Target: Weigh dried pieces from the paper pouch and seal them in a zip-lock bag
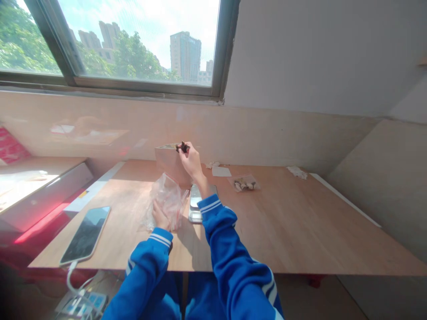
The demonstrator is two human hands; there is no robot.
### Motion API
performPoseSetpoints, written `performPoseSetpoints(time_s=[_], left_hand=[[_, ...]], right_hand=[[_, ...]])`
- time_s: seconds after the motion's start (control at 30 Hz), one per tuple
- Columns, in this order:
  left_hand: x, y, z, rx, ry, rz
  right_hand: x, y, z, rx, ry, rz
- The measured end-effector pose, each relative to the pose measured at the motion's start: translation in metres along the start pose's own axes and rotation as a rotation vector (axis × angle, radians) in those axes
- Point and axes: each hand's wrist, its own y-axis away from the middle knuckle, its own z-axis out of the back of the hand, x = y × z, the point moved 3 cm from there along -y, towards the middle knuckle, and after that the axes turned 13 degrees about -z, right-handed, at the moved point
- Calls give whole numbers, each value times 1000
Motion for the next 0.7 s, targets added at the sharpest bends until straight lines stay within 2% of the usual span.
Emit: performPoseSetpoints(time_s=[0.13, 0.23, 0.37, 0.53, 0.7], left_hand=[[-2, 2, 0, -5, 45, 57], [-5, 3, 1, -6, 25, 67], [-9, 5, -1, 18, 1, 78], [-9, 6, -1, 36, -44, 77], [-9, 5, -1, 91, -72, 68]], right_hand=[[5, -43, -14, 40, 105, 153], [-2, -56, -24, 124, 263, 144], [-11, -52, -27, 185, 461, 74], [-11, -47, -26, 176, 724, 78], [-1, -40, -22, 58, 776, 181]])
